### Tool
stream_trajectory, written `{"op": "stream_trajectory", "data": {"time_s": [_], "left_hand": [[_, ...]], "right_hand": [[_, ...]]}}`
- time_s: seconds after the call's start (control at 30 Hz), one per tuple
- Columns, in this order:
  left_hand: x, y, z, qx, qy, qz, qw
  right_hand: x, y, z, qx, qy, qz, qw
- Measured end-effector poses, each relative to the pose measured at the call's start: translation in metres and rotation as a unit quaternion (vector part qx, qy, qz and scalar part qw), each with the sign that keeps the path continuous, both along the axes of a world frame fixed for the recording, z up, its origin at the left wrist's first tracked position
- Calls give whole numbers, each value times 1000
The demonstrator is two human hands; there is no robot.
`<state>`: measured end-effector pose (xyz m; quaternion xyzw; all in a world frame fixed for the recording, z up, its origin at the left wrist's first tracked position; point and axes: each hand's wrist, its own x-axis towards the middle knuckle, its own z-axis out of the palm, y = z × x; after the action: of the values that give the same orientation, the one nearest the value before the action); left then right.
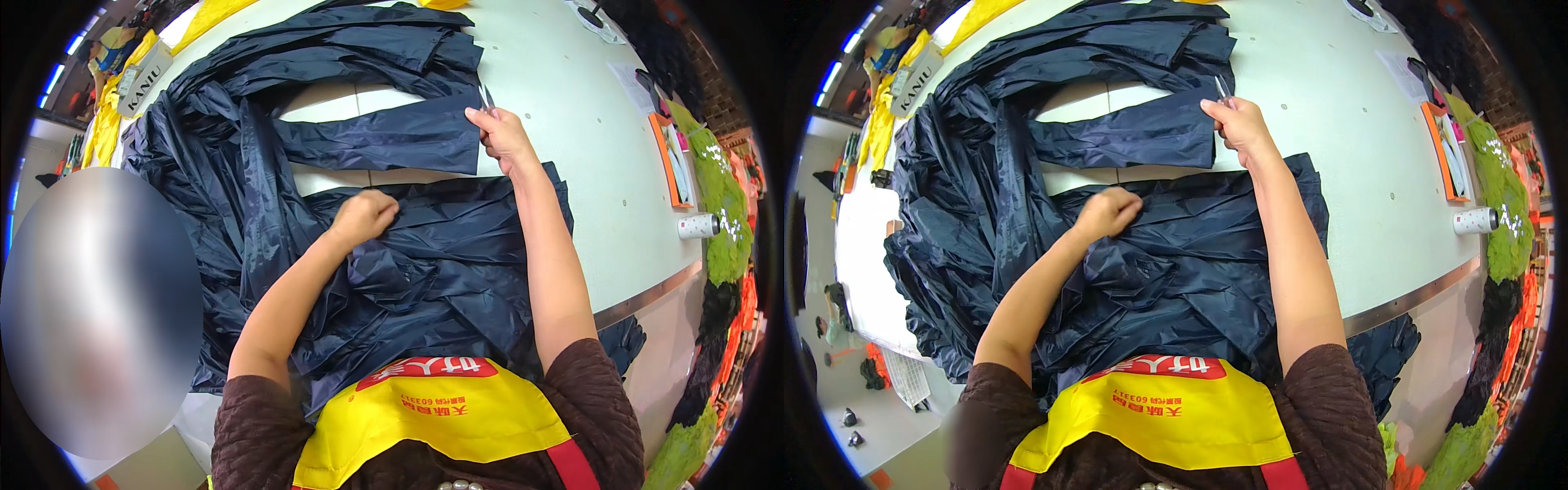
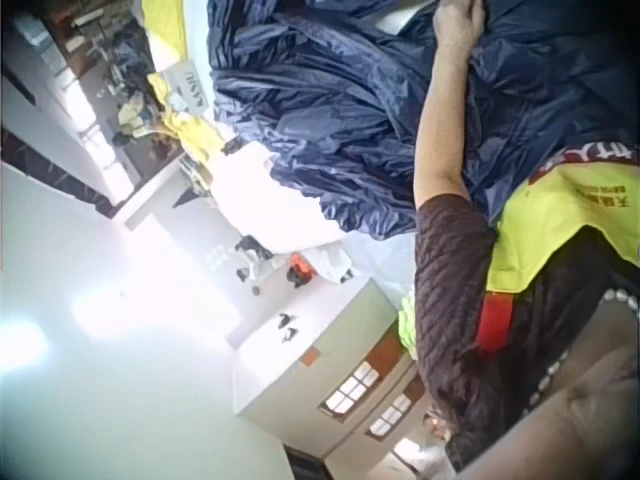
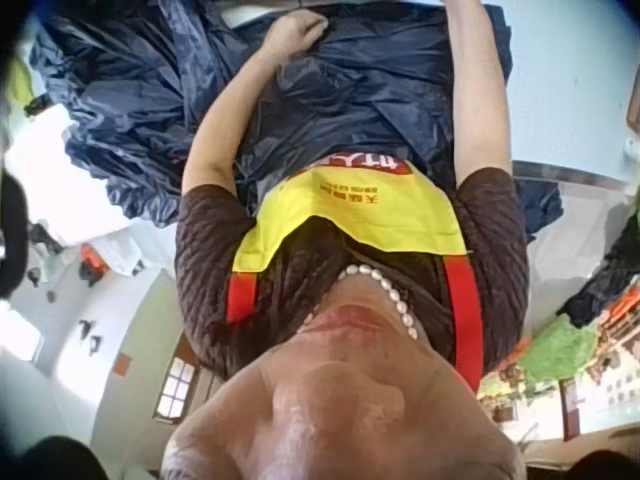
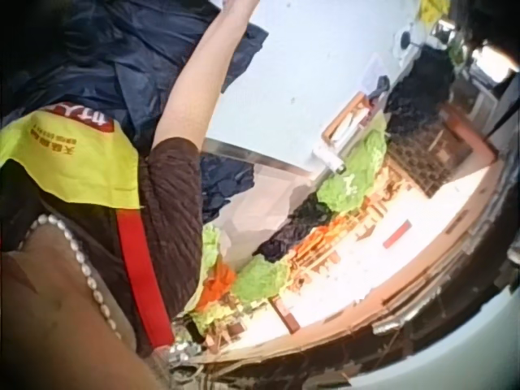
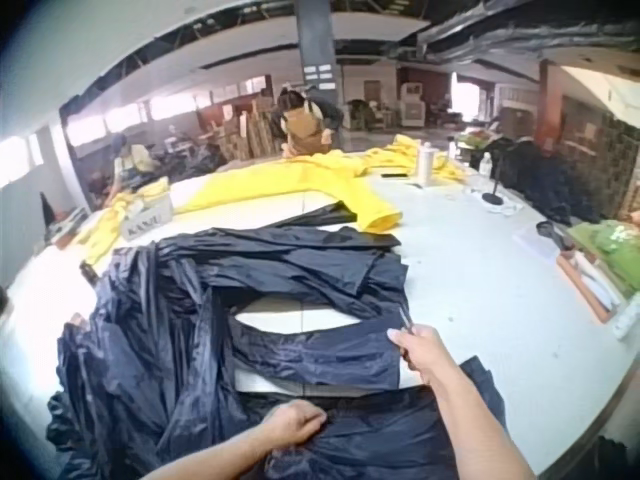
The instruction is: The person repeatedly picks up dark blue fabric pieces from a table and uses small scissors to trim edges and threads. The person handles the fabric one at a time, turning pieces over and cutting small sections before placing them back on the table.
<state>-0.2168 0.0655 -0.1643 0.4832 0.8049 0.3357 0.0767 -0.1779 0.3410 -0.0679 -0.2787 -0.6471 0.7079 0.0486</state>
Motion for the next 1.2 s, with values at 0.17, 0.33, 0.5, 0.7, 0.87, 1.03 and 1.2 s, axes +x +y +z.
{"op": "stream_trajectory", "data": {"time_s": [0.17,0.33,0.5,0.7,0.87,1.03,1.2], "left_hand": [[22,14,75,218,-30,144,965],[50,27,116,346,-327,159,865],[54,9,83,413,-544,208,700],[50,-13,81,492,-594,207,602],[49,-20,81,491,-587,199,613],[60,-59,86,402,-410,317,755],[84,-97,87,131,-256,302,909]], "right_hand": [[7,-24,22,26,35,34,998],[32,-91,41,68,150,226,960],[49,-104,22,-195,131,214,948],[67,-102,15,76,156,165,971],[57,-105,-6,323,218,267,881],[53,-98,-8,-12,134,87,987],[51,-103,-4,-103,91,32,990]]}}
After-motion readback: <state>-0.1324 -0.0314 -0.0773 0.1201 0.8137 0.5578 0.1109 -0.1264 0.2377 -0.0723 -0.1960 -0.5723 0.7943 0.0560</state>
